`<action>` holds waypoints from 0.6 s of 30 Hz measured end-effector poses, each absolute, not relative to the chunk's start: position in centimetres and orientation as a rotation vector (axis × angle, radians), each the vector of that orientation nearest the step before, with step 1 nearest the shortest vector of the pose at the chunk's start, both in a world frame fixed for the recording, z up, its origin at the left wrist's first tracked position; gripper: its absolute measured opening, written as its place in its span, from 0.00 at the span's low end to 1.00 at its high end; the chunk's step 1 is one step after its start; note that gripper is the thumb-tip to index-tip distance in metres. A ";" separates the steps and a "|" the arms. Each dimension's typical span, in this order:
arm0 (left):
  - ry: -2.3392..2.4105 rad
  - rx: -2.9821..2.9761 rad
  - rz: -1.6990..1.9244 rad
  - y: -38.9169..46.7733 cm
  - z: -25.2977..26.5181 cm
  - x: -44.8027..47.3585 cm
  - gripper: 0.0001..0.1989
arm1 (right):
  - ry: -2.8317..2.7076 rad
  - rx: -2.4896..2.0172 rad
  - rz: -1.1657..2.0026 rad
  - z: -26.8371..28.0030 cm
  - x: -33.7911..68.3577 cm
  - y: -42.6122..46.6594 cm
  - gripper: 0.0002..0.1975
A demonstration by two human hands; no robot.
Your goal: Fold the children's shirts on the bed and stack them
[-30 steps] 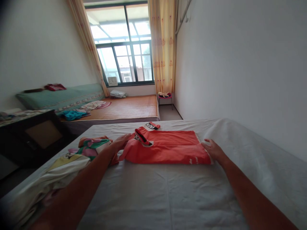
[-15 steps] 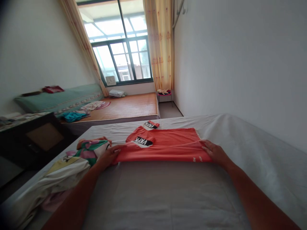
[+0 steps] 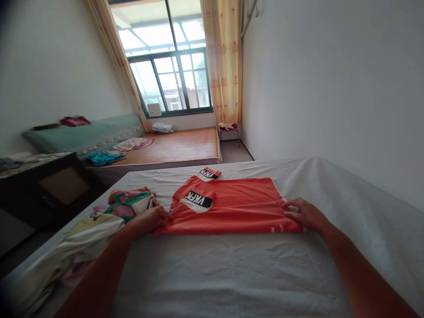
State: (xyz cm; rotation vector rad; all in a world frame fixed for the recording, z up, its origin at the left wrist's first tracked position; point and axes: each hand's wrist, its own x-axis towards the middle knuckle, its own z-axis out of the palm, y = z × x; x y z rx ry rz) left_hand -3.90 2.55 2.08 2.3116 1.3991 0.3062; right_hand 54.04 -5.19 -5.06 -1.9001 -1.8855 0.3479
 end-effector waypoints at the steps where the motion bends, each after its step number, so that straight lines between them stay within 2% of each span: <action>1: 1.519 2.368 0.281 2.4 2.3 -3.6 0.10 | -1.892 -1.898 0.240 -4.9 53.9 -5.0 0.20; 3: 1.685 2.482 0.312 2.1 2.6 -2.2 0.12 | -1.882 -1.844 0.014 -4.2 52.2 -4.6 0.20; 5: 1.631 2.562 0.461 1.7 2.1 -0.2 0.16 | -1.886 -1.756 -0.043 -3.0 48.7 -4.1 0.20; 9: 1.351 2.627 0.497 1.3 -1.6 3.3 0.21 | -2.120 -1.549 0.342 -0.6 38.9 -2.5 0.17; 13: 1.379 2.598 0.472 1.0 -5.2 4.0 0.26 | -2.203 -1.592 0.390 -0.1 31.7 1.5 0.19; 18: 1.388 2.539 0.641 1.1 -6.0 3.3 0.28 | -2.068 -1.767 0.558 -1.9 27.3 7.2 0.25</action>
